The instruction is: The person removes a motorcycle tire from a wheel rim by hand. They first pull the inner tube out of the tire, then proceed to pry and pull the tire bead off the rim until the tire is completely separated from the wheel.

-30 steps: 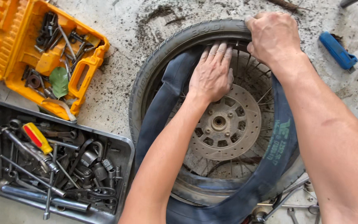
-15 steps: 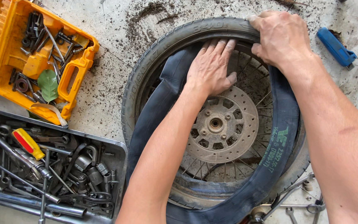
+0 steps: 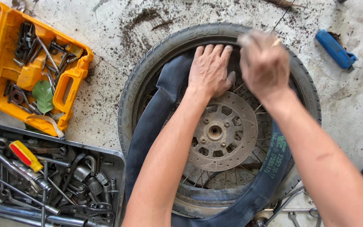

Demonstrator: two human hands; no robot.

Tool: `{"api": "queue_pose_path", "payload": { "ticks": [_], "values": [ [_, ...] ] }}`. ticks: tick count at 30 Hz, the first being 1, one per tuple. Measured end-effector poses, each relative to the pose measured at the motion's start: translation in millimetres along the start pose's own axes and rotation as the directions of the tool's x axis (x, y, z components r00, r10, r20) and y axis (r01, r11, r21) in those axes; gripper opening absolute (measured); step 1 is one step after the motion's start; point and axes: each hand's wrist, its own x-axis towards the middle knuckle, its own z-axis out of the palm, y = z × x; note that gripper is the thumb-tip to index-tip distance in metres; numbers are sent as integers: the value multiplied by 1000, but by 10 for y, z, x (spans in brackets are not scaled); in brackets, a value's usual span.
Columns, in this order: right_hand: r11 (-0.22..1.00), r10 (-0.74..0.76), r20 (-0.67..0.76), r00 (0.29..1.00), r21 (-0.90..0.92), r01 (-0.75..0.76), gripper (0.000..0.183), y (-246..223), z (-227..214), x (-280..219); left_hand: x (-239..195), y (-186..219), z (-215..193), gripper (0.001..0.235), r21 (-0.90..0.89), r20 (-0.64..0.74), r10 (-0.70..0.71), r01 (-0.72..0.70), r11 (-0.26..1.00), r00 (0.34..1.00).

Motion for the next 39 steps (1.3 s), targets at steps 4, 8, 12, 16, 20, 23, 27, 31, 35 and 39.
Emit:
{"api": "queue_pose_path", "payload": {
  "ticks": [4,8,12,16,20,23,27,31,35,39],
  "values": [
    [947,112,108,988,291,-139,29,-250,171,-418,-46,-47,57,62,-145,-151,-1,-21,989,988],
    [943,191,188,963,236,-233,46,-213,254,-556,-72,0,3,62,-129,-161,-4,-17,992,987],
    [978,178,219,959,72,-198,46,-222,277,-559,-68,51,-29,65,-82,-68,-1,-4,997,998],
    [973,204,273,940,54,-226,47,-234,287,-572,-81,50,36,70,-140,-33,-2,-3,990,999],
    [969,222,488,844,-16,-246,63,-127,486,-556,-35,9,93,68,-133,-81,8,-19,991,997],
    [975,203,522,828,-25,-223,66,-57,538,-539,1,21,120,62,-135,-123,10,-27,991,992],
    [964,168,535,828,89,-253,74,52,593,-595,-19,12,66,63,-111,-157,16,-33,993,987],
    [947,170,527,832,147,-287,70,-55,332,-404,-52,10,-34,66,-152,-82,7,-20,988,997],
    [953,196,502,842,104,-284,67,-73,364,-413,-47,1,2,70,-160,-52,3,-12,987,999],
    [954,194,466,863,117,-278,59,-79,370,-427,-45,-9,57,64,-150,-111,3,-20,988,994]
  ]
}}
